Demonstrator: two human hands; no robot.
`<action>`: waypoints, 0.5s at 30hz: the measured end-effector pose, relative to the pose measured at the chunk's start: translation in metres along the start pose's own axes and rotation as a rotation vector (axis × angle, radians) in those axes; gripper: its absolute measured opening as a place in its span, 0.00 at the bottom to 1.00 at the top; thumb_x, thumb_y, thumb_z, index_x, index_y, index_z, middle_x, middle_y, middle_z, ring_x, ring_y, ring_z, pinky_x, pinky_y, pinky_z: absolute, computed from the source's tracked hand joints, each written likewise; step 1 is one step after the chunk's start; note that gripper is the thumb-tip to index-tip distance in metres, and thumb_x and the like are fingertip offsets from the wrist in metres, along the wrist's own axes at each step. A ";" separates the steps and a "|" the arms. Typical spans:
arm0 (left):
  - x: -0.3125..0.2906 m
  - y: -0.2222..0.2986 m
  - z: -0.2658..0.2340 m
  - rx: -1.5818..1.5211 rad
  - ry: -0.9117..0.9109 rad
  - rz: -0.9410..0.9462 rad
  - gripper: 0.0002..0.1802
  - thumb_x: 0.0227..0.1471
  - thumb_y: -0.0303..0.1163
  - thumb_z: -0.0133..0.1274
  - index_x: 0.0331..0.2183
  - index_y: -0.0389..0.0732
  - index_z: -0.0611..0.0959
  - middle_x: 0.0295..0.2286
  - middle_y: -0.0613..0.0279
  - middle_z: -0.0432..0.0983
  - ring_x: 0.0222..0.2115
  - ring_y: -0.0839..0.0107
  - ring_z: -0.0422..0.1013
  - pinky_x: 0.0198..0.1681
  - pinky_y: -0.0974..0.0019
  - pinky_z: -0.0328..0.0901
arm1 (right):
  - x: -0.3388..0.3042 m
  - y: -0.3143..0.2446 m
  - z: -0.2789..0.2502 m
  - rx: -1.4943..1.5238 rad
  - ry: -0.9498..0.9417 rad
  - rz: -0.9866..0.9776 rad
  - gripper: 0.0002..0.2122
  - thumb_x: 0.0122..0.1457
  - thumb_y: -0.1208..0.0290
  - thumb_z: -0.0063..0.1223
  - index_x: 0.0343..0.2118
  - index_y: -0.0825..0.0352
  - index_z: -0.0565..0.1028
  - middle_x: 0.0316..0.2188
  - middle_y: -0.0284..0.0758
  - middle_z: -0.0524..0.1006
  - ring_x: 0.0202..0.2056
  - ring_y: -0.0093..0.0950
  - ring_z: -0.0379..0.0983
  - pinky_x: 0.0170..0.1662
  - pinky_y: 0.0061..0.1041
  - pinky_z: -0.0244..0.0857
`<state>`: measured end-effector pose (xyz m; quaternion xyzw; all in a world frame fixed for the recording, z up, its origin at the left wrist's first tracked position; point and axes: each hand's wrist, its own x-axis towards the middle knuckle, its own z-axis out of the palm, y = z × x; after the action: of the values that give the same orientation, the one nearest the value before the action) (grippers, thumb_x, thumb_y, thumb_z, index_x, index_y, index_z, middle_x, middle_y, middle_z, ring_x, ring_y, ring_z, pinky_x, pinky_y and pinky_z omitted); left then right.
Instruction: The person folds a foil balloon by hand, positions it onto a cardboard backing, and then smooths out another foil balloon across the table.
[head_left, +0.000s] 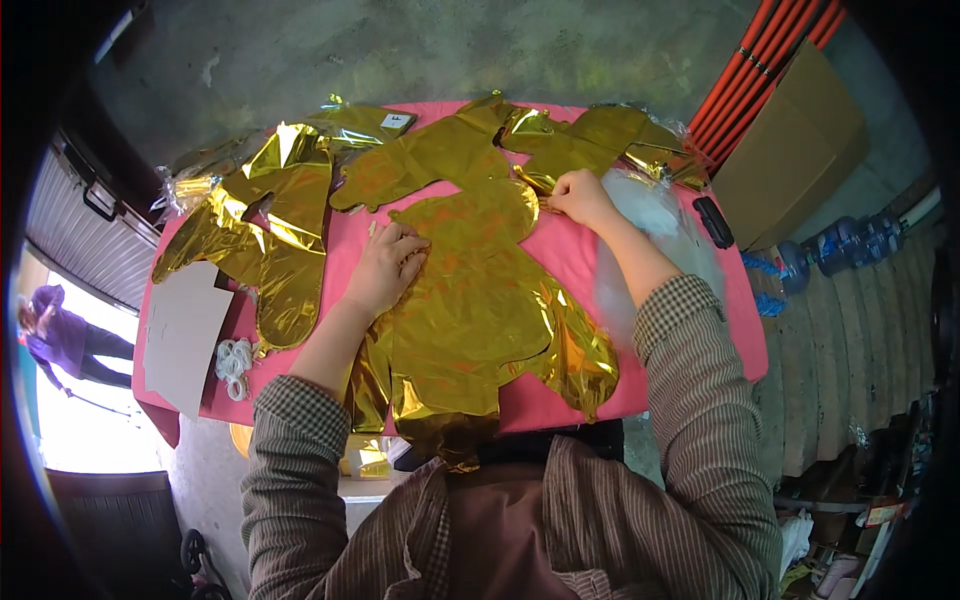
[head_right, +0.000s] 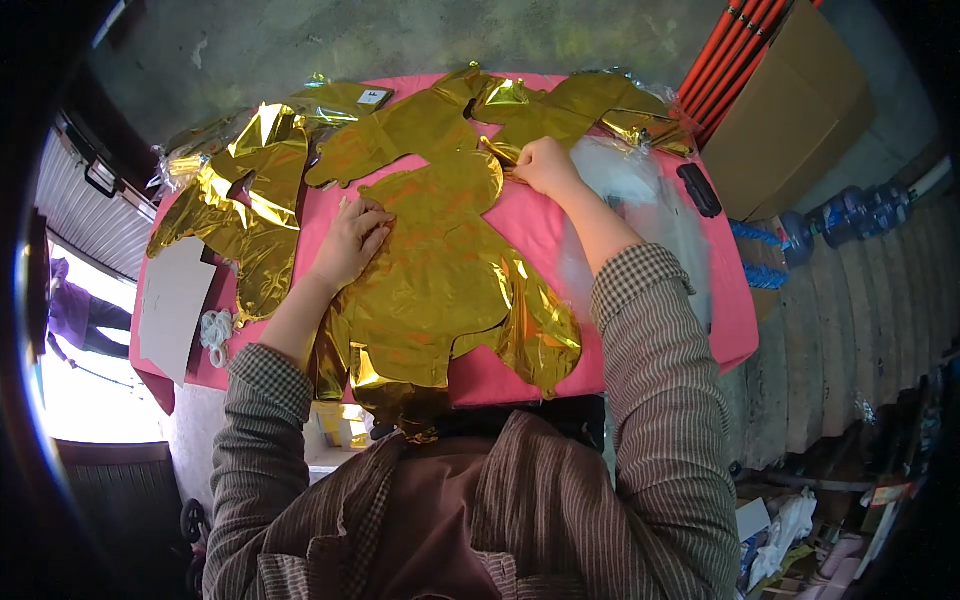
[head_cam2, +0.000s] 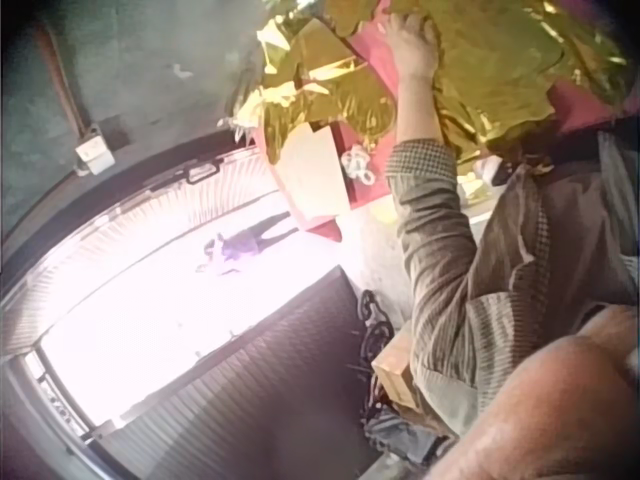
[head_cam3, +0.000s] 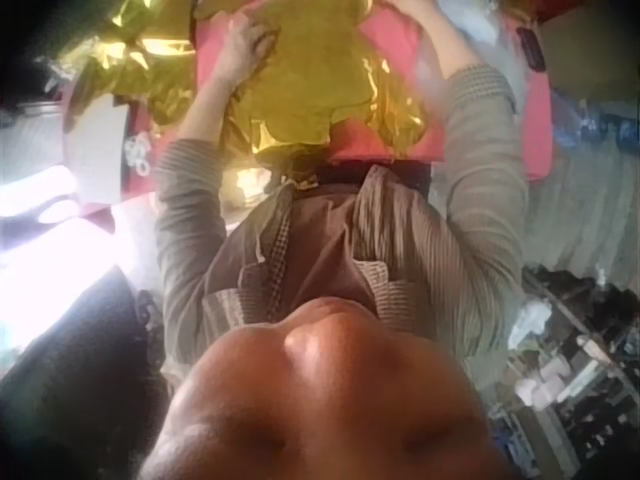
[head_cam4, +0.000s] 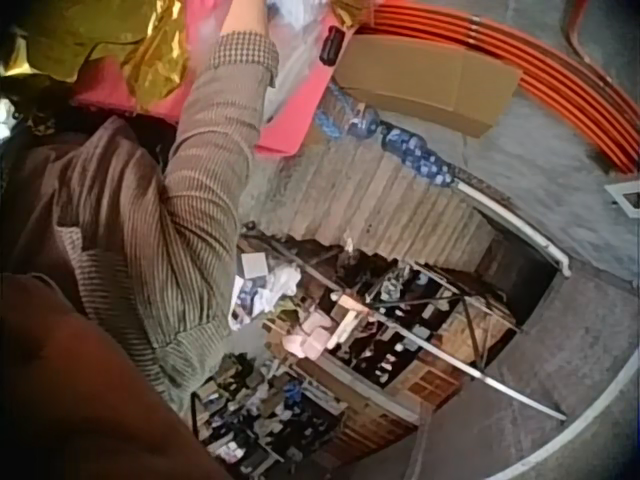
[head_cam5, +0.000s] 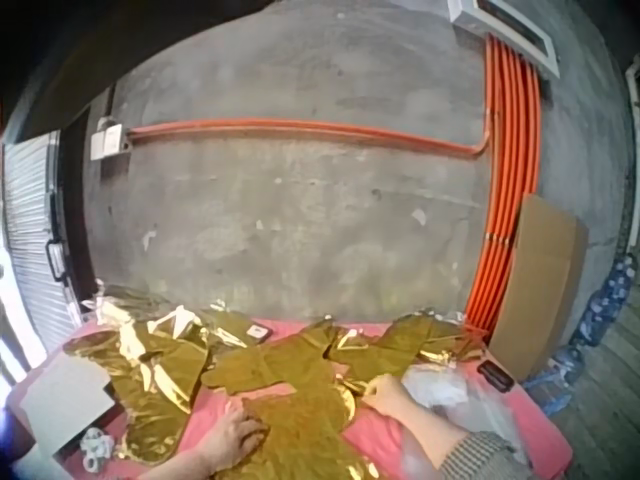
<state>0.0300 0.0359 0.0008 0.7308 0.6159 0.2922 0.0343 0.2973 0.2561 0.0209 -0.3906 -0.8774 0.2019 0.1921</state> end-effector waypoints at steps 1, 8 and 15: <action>0.000 0.000 0.000 0.000 0.000 0.000 0.10 0.48 0.30 0.52 0.36 0.43 0.79 0.36 0.62 0.68 0.41 0.59 0.63 0.54 0.52 0.51 | 0.001 0.002 -0.002 0.090 0.035 0.065 0.06 0.38 0.72 0.59 0.17 0.68 0.75 0.17 0.38 0.75 0.22 0.31 0.73 0.27 0.30 0.65; -0.002 -0.002 0.000 -0.029 -0.009 -0.022 0.10 0.48 0.30 0.51 0.36 0.43 0.79 0.36 0.62 0.68 0.42 0.59 0.63 0.55 0.49 0.49 | 0.004 0.000 -0.008 0.478 0.066 0.277 0.11 0.39 0.74 0.63 0.13 0.68 0.69 0.12 0.28 0.68 0.16 0.17 0.62 0.19 0.21 0.56; 0.004 0.001 0.002 -0.054 -0.002 -0.002 0.10 0.48 0.31 0.51 0.36 0.44 0.79 0.36 0.62 0.68 0.42 0.60 0.63 0.55 0.50 0.49 | 0.004 0.006 -0.004 -0.127 0.259 -0.003 0.08 0.44 0.75 0.57 0.26 0.69 0.70 0.20 0.41 0.73 0.23 0.34 0.71 0.27 0.30 0.64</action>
<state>0.0318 0.0405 0.0011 0.7294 0.6084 0.3079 0.0550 0.3007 0.2633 0.0224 -0.4234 -0.8569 0.0938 0.2788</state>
